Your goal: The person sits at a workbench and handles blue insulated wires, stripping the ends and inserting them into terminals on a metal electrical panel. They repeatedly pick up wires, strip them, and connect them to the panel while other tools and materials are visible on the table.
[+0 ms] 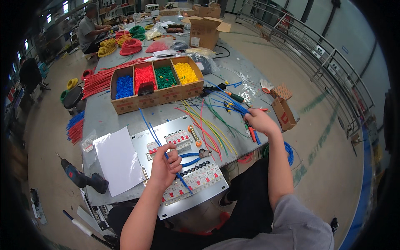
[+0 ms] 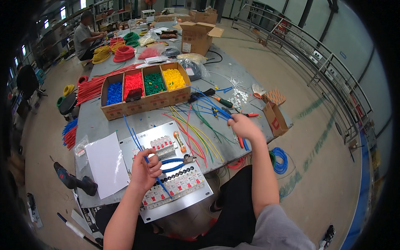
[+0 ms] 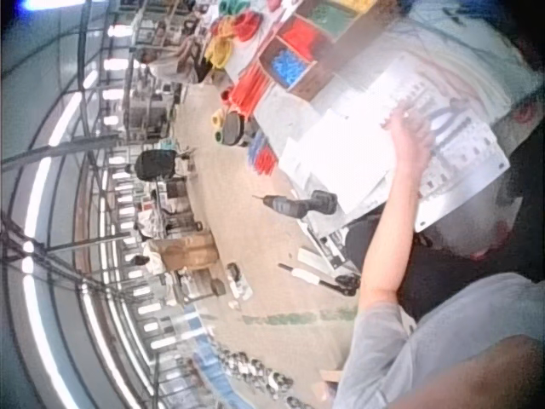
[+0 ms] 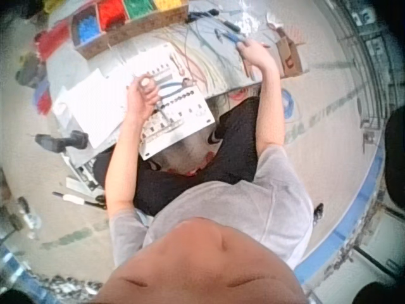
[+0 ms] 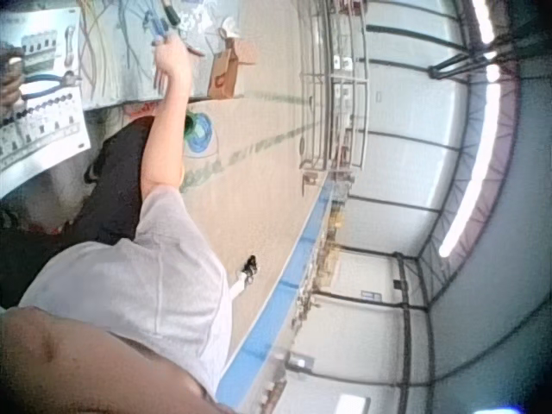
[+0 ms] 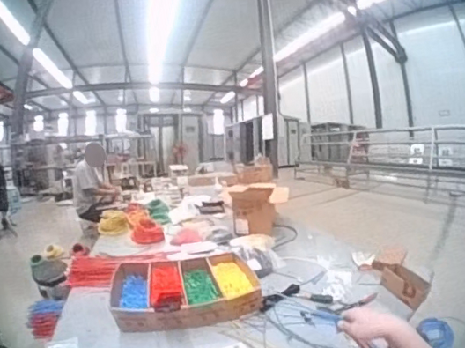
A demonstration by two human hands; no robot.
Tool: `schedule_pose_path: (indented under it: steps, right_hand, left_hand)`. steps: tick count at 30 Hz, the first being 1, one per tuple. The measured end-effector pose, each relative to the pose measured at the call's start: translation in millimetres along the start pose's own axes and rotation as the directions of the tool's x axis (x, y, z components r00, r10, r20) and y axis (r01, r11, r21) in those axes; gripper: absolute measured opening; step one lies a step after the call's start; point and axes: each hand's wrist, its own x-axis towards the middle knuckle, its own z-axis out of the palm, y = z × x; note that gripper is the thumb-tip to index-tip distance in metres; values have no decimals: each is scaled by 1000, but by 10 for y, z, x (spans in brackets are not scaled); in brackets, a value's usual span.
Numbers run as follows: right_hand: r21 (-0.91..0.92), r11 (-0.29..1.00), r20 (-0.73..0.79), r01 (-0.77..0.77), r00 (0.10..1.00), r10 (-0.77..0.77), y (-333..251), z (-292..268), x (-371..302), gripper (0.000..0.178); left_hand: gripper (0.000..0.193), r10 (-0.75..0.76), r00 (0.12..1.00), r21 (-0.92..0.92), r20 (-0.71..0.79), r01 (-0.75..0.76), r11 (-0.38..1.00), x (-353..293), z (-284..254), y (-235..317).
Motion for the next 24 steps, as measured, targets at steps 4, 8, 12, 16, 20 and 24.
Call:
schedule_pose_path:
  steps: [4,8,12,16,20,24]
  right_hand:
    - [649,761,114,-17,991,-74,-586,612,-478,24]
    - [877,432,357,-212,888,-291,-1052,1313,-933,23]
    - [814,503,523,-291,743,-417,-1314,1724,-1154,26]
    - [712,647,634,-273,645,-426,-1332,1820,-1151,33]
    - [620,784,641,13,568,-516,-1200,1544,-1003,49]
    - [747,663,469,-51,747,-471,-1103,1388,-821,34]
  left_hand:
    - [28,87,995,42,50,-90,995,46,-1,-124]
    - [37,196,969,79,152,-209,975,155,147,-219]
    - [38,165,986,398,-4,-150,905,76,267,-74]
    - [43,244,970,491,-5,-211,846,129,142,-115]
    - [35,218,976,353,26,-213,911,118,95,-11]
    - [30,20,997,167,78,-32,986,-99,110,156]
